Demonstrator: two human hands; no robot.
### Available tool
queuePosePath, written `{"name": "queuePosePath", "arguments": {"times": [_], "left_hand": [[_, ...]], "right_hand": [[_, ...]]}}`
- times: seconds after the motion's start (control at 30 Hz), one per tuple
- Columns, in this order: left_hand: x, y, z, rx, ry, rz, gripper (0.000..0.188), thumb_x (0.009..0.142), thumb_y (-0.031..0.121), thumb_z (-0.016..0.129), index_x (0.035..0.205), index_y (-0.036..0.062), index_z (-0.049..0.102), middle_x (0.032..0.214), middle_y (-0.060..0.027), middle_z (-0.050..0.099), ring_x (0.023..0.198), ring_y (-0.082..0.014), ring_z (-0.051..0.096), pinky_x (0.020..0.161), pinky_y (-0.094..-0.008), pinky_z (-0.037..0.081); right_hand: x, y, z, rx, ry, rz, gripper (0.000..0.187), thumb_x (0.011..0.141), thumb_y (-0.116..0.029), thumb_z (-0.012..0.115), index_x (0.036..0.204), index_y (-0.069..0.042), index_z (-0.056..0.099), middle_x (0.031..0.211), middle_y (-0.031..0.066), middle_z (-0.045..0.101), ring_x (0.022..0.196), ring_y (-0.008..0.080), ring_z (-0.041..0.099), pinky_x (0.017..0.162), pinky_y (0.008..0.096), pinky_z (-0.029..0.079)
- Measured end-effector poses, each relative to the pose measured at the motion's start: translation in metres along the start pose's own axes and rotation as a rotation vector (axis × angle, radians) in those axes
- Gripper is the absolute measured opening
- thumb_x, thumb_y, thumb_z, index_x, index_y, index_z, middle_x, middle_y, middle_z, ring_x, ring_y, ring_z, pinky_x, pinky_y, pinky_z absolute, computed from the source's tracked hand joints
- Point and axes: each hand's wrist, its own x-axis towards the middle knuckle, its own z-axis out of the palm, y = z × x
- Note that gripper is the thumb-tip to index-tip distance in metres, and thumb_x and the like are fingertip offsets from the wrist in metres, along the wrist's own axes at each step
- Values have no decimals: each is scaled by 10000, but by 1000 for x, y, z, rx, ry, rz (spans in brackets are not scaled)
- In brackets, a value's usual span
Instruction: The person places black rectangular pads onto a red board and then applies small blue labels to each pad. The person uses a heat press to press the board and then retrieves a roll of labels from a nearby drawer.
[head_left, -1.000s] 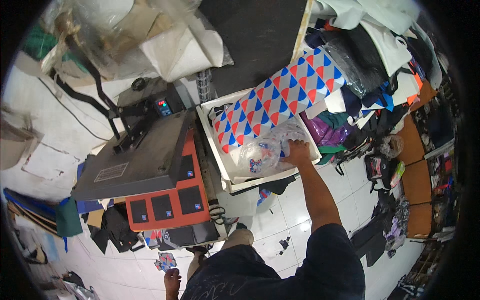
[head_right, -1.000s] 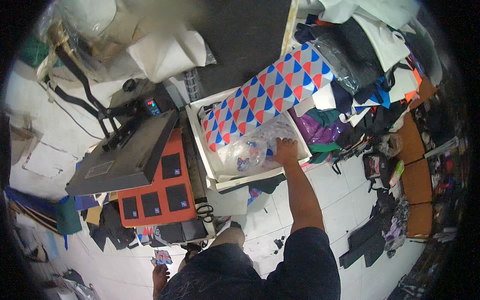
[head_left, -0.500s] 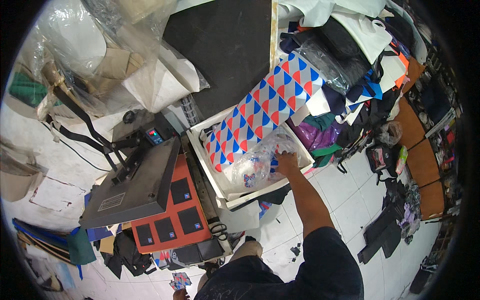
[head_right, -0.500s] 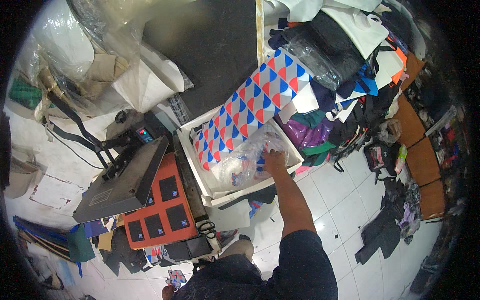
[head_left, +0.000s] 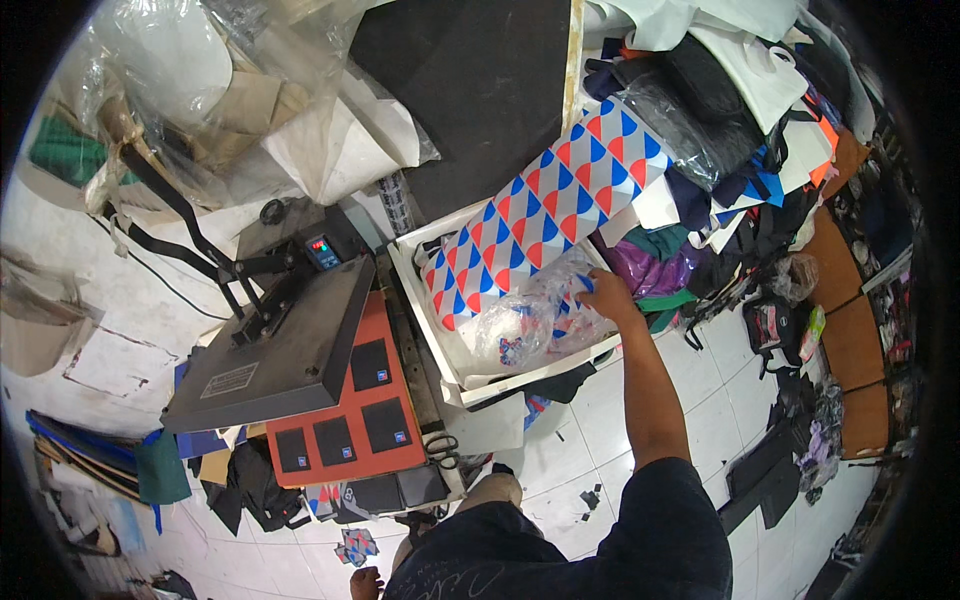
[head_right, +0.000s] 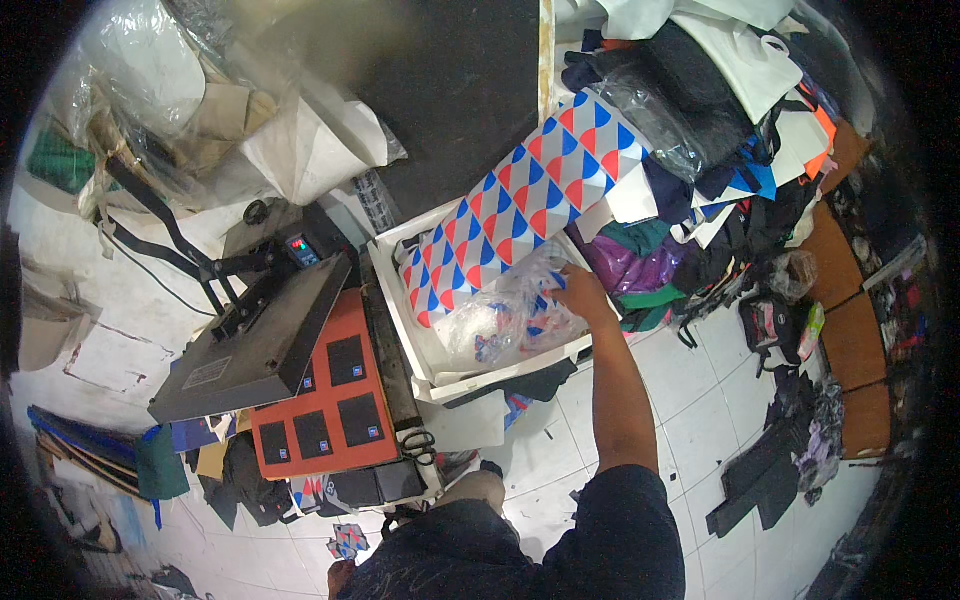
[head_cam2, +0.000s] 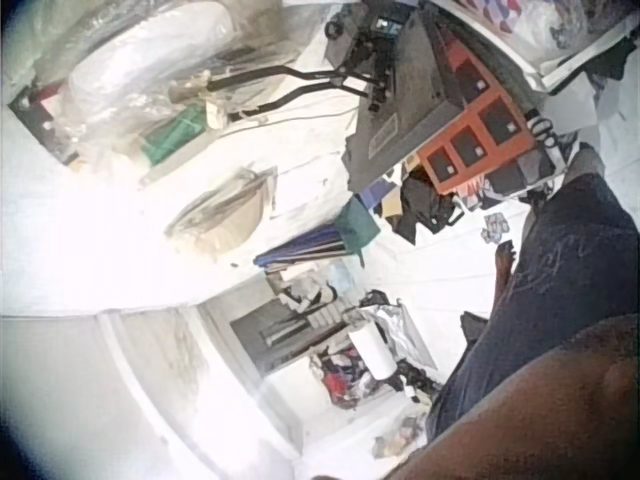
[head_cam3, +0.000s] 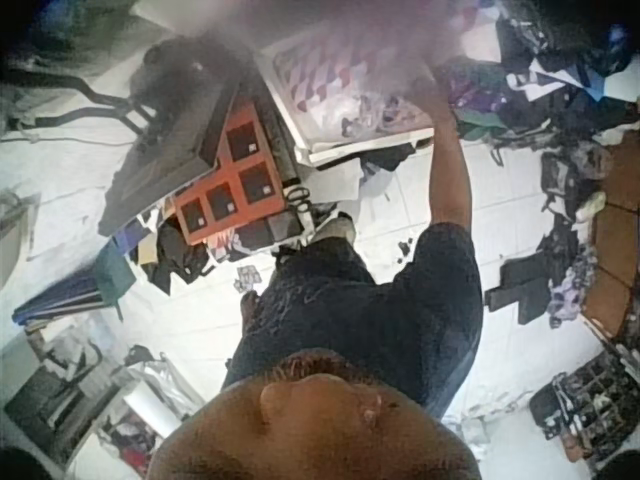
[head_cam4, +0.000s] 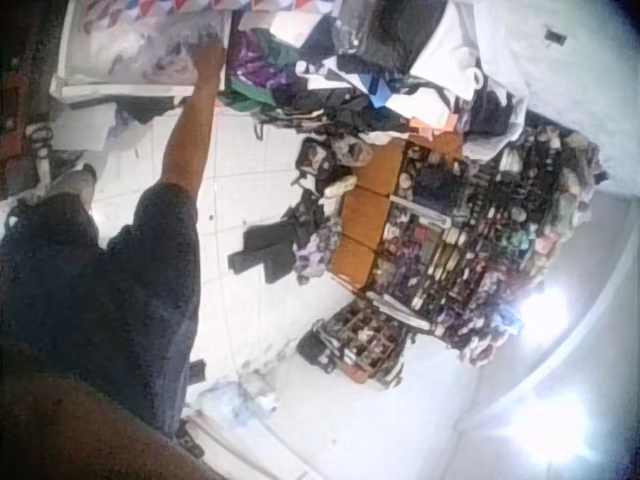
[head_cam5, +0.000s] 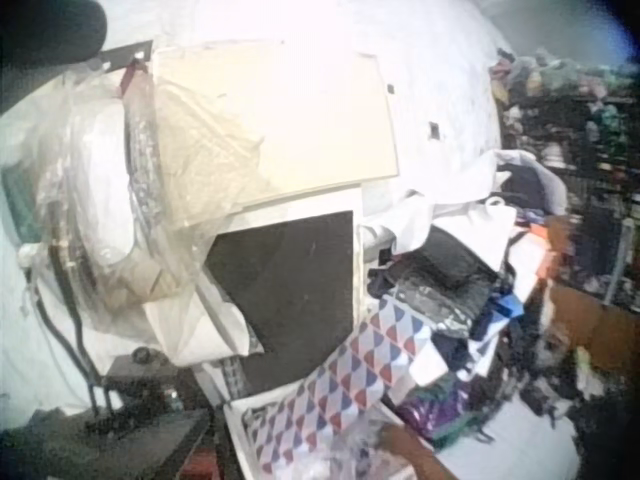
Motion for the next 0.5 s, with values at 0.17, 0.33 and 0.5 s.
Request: {"name": "queuePosePath", "arguments": {"times": [0.17,0.33,0.5], "left_hand": [[48,83,-4,-381,23,-463,376,878,366,559,1102,65,582,906,-130,637,749,-221,595,635,-392,462],[107,224,-8,-516,-13,-256,250,884,202,618,1029,0,596,873,-92,631,753,-160,615,639,-279,485],[157,342,8,-529,-290,146,453,830,122,692,1217,4,488,1111,-93,572,1020,-173,564,833,-303,458]], "right_hand": [[-11,15,-14,621,34,250,383,752,-168,751,1050,25,607,892,99,670,815,181,644,745,316,513],[-59,-31,-8,1307,93,221,312,828,-64,658,1122,-25,559,958,54,638,853,171,628,749,323,520],[-135,-102,18,1376,-228,321,379,787,-23,681,1133,-60,530,893,41,606,758,167,607,637,325,513]]}}
